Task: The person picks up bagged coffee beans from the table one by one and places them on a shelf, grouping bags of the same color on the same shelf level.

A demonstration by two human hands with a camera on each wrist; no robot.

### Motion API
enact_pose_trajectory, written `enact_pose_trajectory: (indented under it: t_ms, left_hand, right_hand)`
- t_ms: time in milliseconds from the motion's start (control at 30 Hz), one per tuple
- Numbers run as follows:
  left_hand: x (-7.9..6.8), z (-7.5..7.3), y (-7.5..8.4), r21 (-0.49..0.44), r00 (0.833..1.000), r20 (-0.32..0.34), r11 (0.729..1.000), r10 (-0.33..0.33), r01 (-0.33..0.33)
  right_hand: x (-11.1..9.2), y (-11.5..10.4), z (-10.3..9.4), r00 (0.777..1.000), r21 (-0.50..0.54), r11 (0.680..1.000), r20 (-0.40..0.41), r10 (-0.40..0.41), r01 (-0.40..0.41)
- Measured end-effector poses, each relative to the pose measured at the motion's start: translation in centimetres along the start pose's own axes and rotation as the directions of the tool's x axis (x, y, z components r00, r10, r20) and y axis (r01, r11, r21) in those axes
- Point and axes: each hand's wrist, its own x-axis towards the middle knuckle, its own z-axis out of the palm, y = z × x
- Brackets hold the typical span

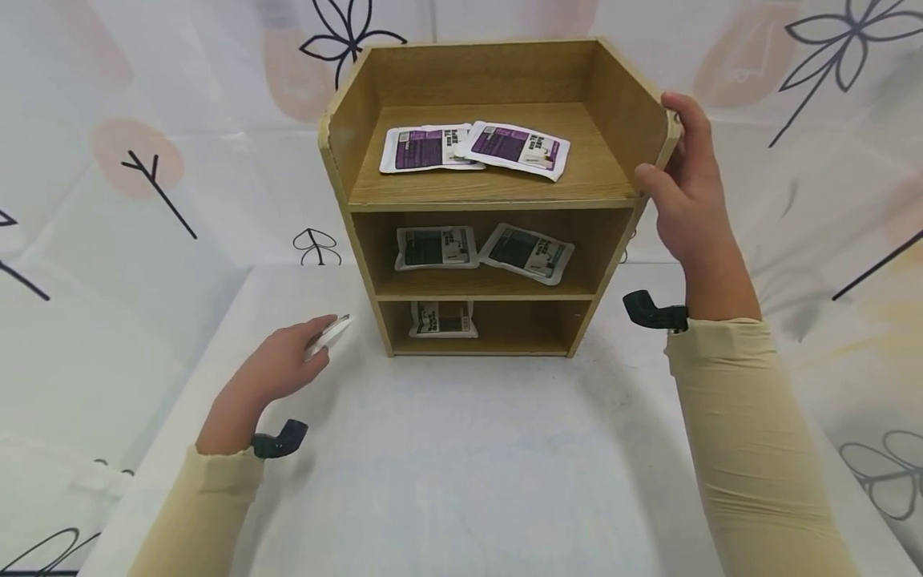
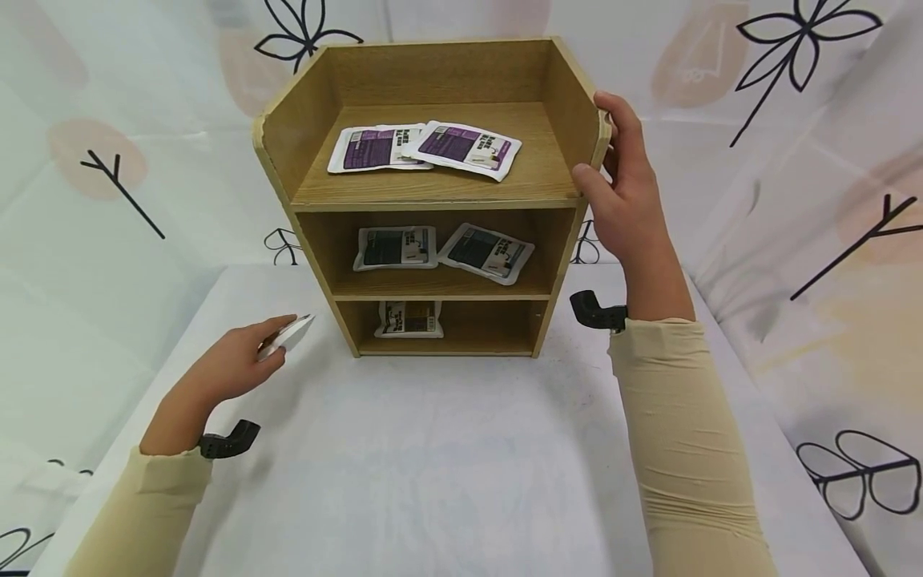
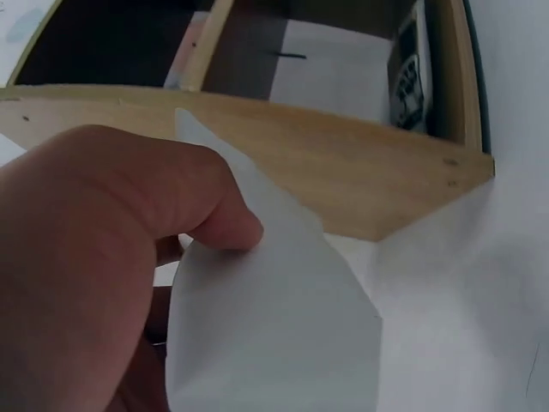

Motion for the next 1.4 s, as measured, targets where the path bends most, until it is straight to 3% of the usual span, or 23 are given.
enact_pose_trajectory:
  t_ms: [200, 500, 933, 1333, 1400]
  left_hand:
    - [-0.4, 0.1, 1.6, -0.082, 0.997, 0.070, 0.996, 0.025, -0.020]
    - [-1.3, 0.3, 2.7, -0.099, 0.989, 0.144, 0.995, 0.021, -0.007]
    - [-1.1, 1.3, 5.1, -0.149, 0.976, 0.145, 0.979, 0.163, -0.142]
    - [0.6, 2.6, 8.9, -0.168, 0.938, 0.155, 0.944, 0.309, -0.283]
    - [1.0, 2.9, 9.4, -0.168, 0.931, 0.147, 0.936, 0.335, -0.310]
  right_hand:
    - [-0.1, -0.1, 0.0, 1.000, 0.016, 1.000, 0.002, 0.003, -0.003]
    - [-0.1, -0.1, 0.1, 1.000, 0.023, 1.000, 0.001, 0.001, -0.001]
    - [0.0, -0.1, 0.1, 1.000, 0.034, 0.999, 0.009, -0.012, 0.012]
    - [-0.1, -0.1, 0.2, 1.000, 0.000, 1.000, 0.001, 0.010, -0.010]
    - [-0.1, 0.0, 0.2, 1.000, 0.041, 0.999, 0.002, 0.000, 0.000]
